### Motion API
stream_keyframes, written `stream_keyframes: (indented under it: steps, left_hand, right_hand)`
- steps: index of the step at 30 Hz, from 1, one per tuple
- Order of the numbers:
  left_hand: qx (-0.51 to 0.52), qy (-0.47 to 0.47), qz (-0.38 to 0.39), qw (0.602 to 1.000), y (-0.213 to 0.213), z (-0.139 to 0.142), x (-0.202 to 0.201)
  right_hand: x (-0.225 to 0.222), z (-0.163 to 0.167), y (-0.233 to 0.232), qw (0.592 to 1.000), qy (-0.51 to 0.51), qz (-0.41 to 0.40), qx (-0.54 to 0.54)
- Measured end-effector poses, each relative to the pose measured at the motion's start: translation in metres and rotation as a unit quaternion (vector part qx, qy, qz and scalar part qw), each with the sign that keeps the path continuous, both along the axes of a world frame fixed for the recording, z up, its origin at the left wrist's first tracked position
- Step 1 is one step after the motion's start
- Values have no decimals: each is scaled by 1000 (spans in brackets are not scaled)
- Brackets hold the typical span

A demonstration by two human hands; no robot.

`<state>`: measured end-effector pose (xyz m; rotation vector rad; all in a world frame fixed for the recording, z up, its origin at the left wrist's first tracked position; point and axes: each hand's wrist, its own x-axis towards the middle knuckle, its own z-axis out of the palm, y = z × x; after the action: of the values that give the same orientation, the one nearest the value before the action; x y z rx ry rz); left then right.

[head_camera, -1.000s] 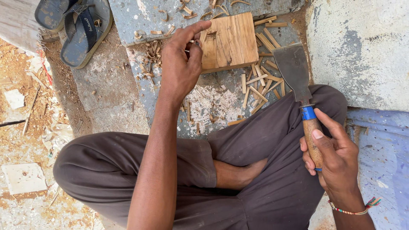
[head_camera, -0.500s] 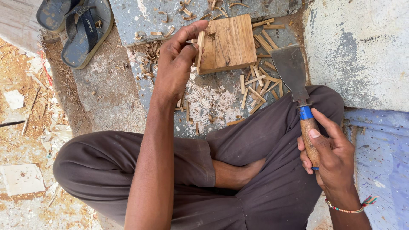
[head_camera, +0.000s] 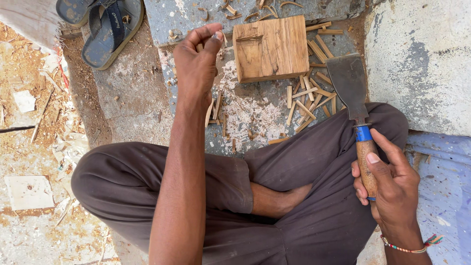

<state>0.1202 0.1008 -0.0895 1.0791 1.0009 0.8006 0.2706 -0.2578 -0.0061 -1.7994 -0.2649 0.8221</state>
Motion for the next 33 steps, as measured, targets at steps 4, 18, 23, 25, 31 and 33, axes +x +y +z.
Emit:
stream_keyframes:
  steps: [4,18,23,25,31,33]
  left_hand:
    - [16,136,-13,991,10,-14,-6]
    - [78,94,-31,992,-1,-3,3]
    - [159,133,-26,978,-10,-5,13]
    - [190,142,-26,971,-12,-7,16]
    - [219,135,-38,966,-15,-9,21]
    - [224,129,-48,965,-15,-10,21]
  right_hand:
    - [-1,1,1,1000,-7,1,-6]
    - [-1,1,2,1000,-1,-1,-3]
    - [0,1,1,1000,-4,2,-2]
    - [0,2,1,1000,-4,1,-2]
    - [0,2,2,1000,-6,0,-6]
    - [0,2,2,1000,-3,-4,-8]
